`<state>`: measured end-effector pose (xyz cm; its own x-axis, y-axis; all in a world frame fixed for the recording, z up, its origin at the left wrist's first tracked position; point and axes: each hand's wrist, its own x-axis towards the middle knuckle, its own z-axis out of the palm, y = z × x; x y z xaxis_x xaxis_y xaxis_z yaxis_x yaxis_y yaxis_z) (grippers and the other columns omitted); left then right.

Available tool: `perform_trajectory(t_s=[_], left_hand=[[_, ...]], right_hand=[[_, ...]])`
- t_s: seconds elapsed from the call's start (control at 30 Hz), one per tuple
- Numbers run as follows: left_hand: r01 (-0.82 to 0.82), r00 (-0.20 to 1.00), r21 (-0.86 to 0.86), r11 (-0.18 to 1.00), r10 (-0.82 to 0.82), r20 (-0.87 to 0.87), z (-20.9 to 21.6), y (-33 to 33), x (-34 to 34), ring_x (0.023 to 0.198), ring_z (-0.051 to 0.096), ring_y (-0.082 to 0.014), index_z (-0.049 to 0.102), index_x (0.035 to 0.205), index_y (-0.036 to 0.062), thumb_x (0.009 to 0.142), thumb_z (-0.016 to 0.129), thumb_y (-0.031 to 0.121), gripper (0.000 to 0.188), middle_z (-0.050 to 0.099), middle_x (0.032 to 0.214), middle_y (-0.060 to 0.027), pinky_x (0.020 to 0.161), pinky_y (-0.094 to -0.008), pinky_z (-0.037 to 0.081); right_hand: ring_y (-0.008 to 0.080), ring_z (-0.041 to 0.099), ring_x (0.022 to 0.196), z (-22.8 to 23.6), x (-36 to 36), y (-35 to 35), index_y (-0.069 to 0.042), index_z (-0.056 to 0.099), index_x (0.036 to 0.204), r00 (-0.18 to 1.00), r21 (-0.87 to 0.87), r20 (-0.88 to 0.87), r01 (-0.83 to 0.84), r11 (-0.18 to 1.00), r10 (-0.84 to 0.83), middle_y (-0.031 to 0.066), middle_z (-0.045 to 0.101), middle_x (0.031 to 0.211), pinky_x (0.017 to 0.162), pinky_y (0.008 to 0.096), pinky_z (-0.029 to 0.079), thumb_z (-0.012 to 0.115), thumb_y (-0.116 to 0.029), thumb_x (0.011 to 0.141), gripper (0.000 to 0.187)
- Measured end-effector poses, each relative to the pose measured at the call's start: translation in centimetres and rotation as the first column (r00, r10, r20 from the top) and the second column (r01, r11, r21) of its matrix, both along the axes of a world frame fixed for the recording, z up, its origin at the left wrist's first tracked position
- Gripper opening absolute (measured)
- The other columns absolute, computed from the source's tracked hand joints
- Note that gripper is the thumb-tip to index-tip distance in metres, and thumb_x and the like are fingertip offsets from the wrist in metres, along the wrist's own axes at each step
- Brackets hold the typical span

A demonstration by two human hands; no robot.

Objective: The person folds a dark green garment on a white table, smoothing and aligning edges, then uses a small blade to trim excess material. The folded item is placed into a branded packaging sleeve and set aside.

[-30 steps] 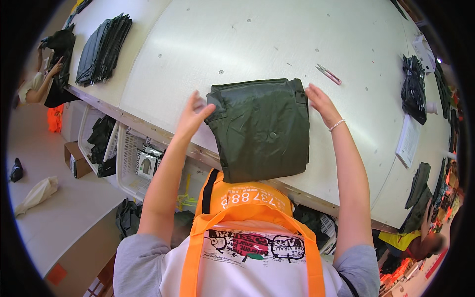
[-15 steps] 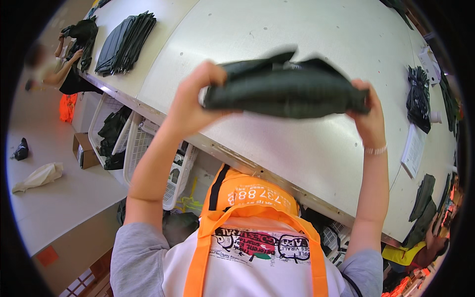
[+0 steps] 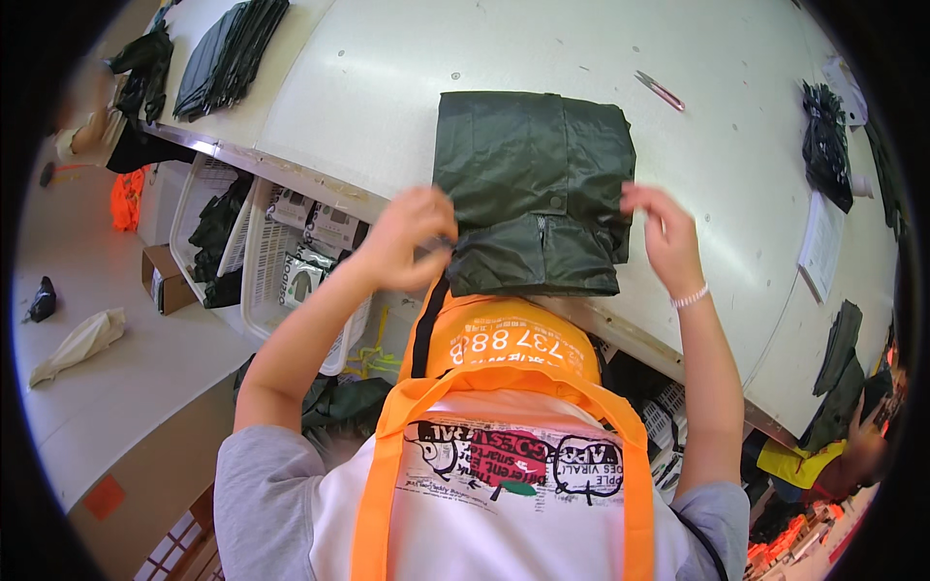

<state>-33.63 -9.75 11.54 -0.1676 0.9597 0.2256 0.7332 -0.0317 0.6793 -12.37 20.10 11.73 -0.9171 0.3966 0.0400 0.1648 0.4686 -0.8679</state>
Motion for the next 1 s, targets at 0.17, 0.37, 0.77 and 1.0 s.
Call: perform_trajectory(t_s=[0.17,0.37,0.77,1.0], left_hand=[[-0.545,0.769,-0.075,0.835,0.463,-0.440,-5.0,6.7,1.6,0.134,0.027,-0.0369,0.055,0.127,0.0212,0.086,0.058,0.037,0.044,0.037,0.143,-0.0103,0.105,-0.0581,0.026],[-0.703,0.709,0.086,0.706,0.705,-0.001,-9.7,4.2,1.7,0.135,0.027,-0.0377,0.041,0.139,0.0119,0.086,0.063,0.033,0.061,0.027,0.149,-0.0187,0.108,-0.0504,0.025],[-0.760,0.422,-0.411,0.504,0.863,0.278,-7.8,1.5,7.2,0.104,0.061,-0.0307,0.051,0.118,-0.0056,0.060,0.086,0.041,0.081,0.062,0.112,-0.0223,0.089,-0.0370,0.047],[-0.684,0.411,-0.492,0.538,0.842,0.350,-8.2,-0.1,8.3,0.106,0.060,-0.0309,0.052,0.118,-0.0030,0.062,0.084,0.043,0.079,0.062,0.113,-0.0218,0.090,-0.0369,0.047]], right_hand=[[0.0433,0.031,0.131,-6.1,-5.5,-4.9,-0.015,0.048,0.133,0.963,0.718,0.107,0.098,0.689,-0.248,0.0212,0.035,0.143,0.104,0.0558,0.028,0.054,-0.036,0.089,0.049],[0.0451,0.017,0.138,-8.8,-4.0,-5.6,-0.020,0.029,0.146,0.927,0.573,-0.110,0.355,0.739,-0.360,0.0259,0.020,0.149,0.107,0.0640,0.015,0.058,-0.048,0.086,0.073],[0.0450,0.043,0.115,-9.5,0.0,-7.5,0.000,0.017,0.145,0.844,0.237,0.183,0.459,0.856,-0.504,0.0313,0.041,0.127,0.098,0.0478,0.037,0.068,-0.052,0.078,0.099],[0.0447,0.053,0.105,-8.4,0.7,-8.4,0.000,0.019,0.144,0.856,0.172,0.257,0.415,0.893,-0.448,0.0320,0.050,0.118,0.090,0.0435,0.044,0.069,-0.049,0.078,0.097]])
